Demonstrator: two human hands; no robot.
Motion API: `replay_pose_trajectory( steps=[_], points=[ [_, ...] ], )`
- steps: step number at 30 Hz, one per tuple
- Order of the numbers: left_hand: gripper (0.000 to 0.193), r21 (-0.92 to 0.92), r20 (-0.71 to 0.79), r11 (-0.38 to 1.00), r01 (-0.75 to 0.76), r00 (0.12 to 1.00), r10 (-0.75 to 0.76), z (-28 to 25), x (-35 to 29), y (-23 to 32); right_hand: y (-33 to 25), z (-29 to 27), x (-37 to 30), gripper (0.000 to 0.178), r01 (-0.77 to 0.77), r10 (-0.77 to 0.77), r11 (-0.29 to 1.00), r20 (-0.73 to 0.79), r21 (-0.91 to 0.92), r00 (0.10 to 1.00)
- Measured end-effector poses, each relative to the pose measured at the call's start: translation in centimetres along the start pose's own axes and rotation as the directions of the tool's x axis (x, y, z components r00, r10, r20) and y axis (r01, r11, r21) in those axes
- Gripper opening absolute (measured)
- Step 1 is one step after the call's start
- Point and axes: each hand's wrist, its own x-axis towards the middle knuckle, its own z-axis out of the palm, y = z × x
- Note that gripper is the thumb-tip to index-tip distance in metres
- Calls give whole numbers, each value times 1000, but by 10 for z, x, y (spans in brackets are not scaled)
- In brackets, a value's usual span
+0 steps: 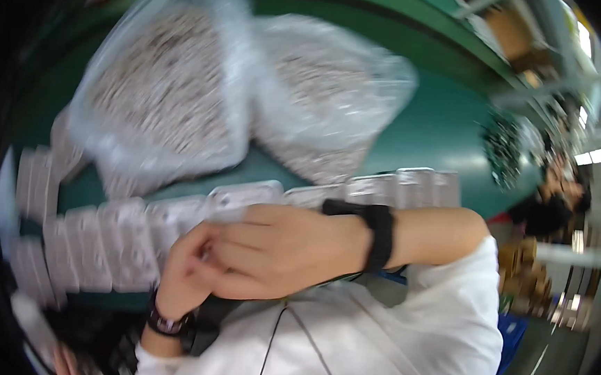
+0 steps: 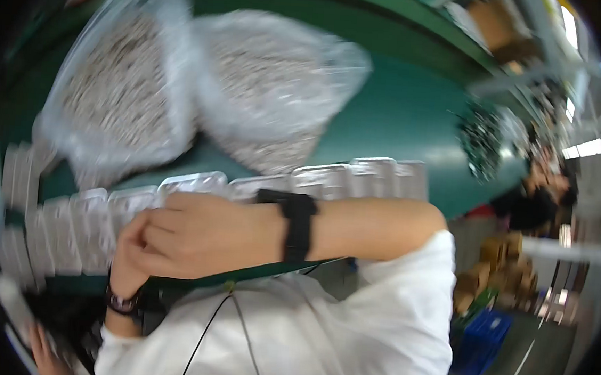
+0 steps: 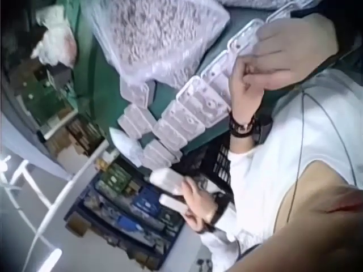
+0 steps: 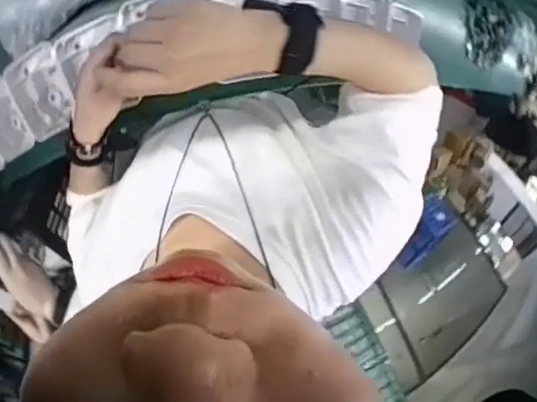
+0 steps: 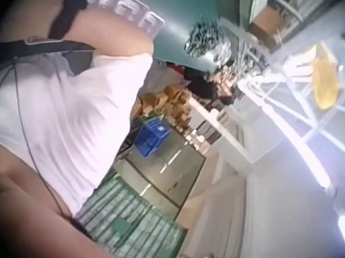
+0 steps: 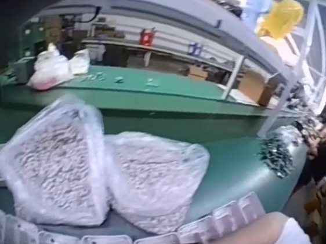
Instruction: Manually assemble electronic components by inserting small internal parts into plastic housing shells.
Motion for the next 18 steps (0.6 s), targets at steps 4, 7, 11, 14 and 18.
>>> replay_pose_trajectory(
  steps=[4,7,11,14,18],
  points=[
    [10,37,17,999,10,1000,-11,-6,-3,-2,-3,5,0,31,60,-61,997,12,49,998],
    [13,-57,-88,998,-39,996,34,-5,-10,-5,1,9,-9,30,-80,62,974,87,211,994],
    [22,54,84,998,23,996,-28,-14,-7,-4,2,17,-15,28,-179,148,926,118,331,982],
    [22,40,48,999,12,999,-14,-17,-9,-8,6,15,-13,27,-185,138,912,152,367,979],
    [23,420,-219,906,53,975,45,-16,-8,2,33,14,-8,25,-168,93,943,255,287,962]
  ],
)
